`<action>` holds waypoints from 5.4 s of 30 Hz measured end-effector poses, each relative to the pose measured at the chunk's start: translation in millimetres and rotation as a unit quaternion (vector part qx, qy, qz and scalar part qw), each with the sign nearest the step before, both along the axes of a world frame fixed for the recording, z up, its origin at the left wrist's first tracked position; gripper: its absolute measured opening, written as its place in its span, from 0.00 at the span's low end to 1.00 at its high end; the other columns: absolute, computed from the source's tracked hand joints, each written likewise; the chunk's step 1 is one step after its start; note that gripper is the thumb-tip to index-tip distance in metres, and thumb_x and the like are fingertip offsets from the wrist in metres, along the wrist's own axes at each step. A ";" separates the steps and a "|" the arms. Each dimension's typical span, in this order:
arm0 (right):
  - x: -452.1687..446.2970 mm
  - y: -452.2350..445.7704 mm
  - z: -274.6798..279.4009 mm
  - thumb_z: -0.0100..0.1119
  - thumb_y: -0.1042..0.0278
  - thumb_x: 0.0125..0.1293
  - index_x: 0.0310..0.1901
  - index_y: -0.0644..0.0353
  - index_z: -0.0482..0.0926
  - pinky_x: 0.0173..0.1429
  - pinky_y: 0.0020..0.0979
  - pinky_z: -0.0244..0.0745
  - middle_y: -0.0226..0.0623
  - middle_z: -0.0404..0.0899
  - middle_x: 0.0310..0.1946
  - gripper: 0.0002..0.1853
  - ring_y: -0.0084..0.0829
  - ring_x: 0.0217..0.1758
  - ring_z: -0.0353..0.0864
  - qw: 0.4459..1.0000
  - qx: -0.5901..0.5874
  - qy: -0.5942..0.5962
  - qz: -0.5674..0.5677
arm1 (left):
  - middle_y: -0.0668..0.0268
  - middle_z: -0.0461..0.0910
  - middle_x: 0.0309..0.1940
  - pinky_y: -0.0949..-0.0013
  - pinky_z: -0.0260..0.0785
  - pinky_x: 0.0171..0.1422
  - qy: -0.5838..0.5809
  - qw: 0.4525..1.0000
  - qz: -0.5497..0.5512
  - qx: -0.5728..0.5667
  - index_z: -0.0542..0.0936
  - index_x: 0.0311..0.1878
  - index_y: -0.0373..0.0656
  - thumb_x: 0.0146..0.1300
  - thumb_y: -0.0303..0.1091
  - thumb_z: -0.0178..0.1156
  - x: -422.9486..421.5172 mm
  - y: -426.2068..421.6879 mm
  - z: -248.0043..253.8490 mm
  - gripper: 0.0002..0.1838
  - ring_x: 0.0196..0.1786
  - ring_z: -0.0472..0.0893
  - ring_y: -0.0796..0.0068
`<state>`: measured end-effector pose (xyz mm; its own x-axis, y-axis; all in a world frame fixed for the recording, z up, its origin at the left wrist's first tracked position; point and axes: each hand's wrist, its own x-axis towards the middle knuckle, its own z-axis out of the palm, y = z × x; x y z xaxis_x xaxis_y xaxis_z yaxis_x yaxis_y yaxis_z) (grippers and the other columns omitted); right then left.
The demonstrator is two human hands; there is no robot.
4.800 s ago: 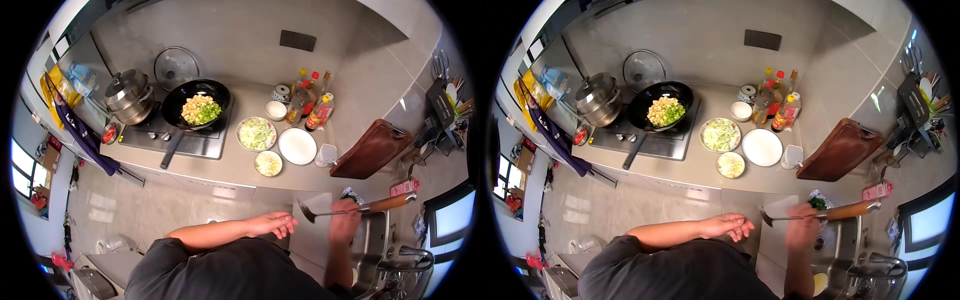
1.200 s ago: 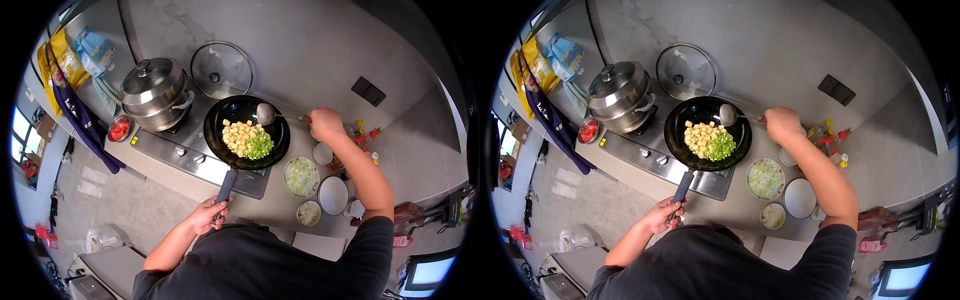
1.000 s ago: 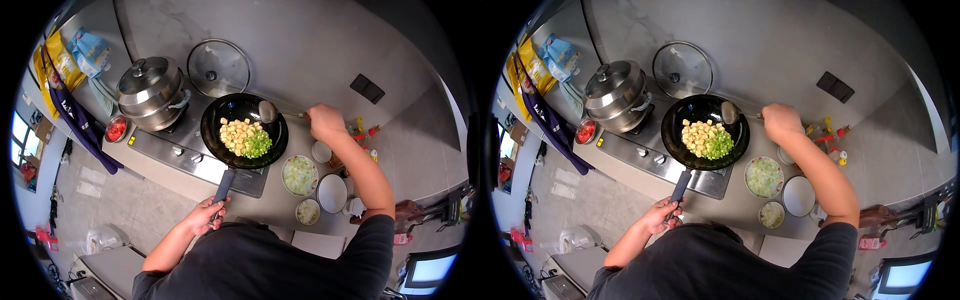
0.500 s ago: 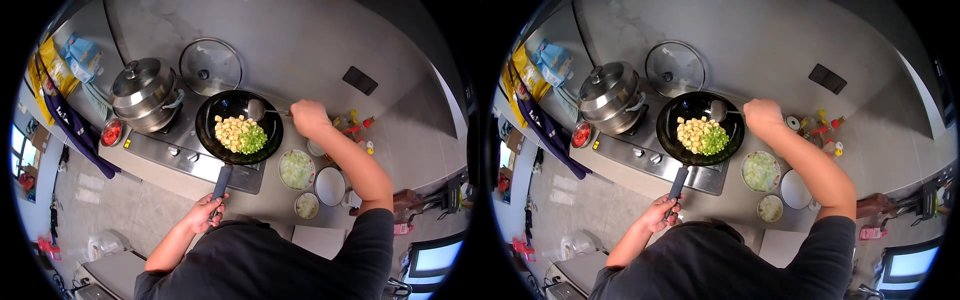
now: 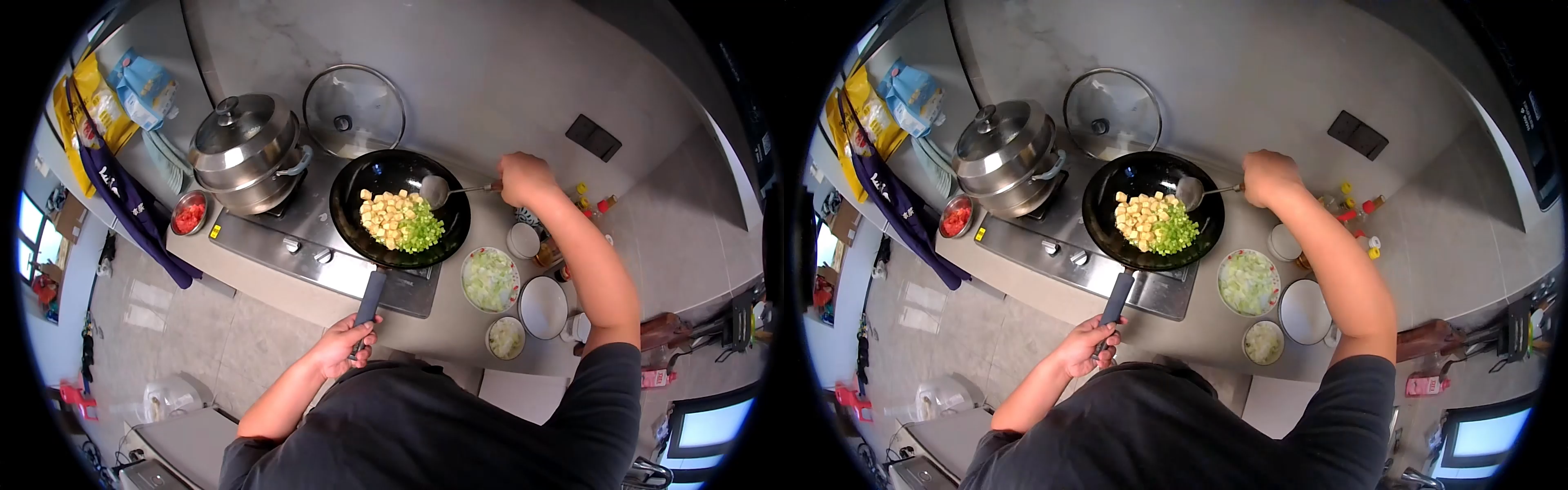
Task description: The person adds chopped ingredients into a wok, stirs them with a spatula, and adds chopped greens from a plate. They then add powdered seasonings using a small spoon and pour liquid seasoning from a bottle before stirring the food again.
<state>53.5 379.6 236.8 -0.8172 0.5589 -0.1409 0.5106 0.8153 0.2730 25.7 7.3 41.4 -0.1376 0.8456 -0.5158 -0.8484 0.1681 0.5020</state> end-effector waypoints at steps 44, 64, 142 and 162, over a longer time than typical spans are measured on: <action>-8.9 43.2 22.3 0.65 0.71 0.57 0.37 0.61 0.81 0.21 0.26 0.63 0.32 0.80 0.20 0.07 0.20 0.17 0.70 0.924 -0.335 -0.179 -0.037 | 0.71 0.70 0.28 0.77 0.60 0.20 0.015 1.000 0.009 -0.008 0.70 0.57 0.45 0.74 0.35 0.50 1.0 1.6 1.4 0.12 0.20 0.69 0.82; 72.8 2.8 -102.1 0.55 0.64 0.69 0.48 0.63 0.77 0.19 0.23 0.58 0.32 0.77 0.24 0.12 0.17 0.17 0.66 0.782 -0.612 0.072 -0.092 | 0.72 0.70 0.28 0.76 0.60 0.21 0.026 0.999 -0.006 -0.019 0.70 0.55 0.47 0.74 0.35 0.49 5.3 4.6 5.1 0.10 0.20 0.68 0.81; -47.3 -57.2 45.1 0.61 0.65 0.61 0.35 0.61 0.79 0.11 0.23 0.52 0.32 0.76 0.16 0.08 0.17 0.10 0.65 0.896 -0.414 -0.154 -0.047 | 0.72 0.68 0.28 0.77 0.59 0.23 0.018 0.999 -0.005 -0.027 0.69 0.55 0.50 0.75 0.36 0.48 4.1 7.2 7.6 0.09 0.21 0.67 0.81; -13.7 1.4 24.2 0.76 0.57 0.49 0.30 0.56 0.83 0.36 0.37 0.74 0.35 0.82 0.25 0.14 0.37 0.31 0.82 0.983 -0.083 -0.063 0.150 | 0.72 0.69 0.28 0.77 0.59 0.22 0.008 1.000 -0.007 -0.019 0.70 0.55 0.49 0.75 0.35 0.48 1.6 5.7 7.1 0.10 0.20 0.67 0.82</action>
<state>39.8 381.0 261.1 -0.9117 0.2569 -0.3206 0.2115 0.9625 0.1698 27.3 13.0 48.5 -0.1346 0.8276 -0.5449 -0.8379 0.1985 0.5085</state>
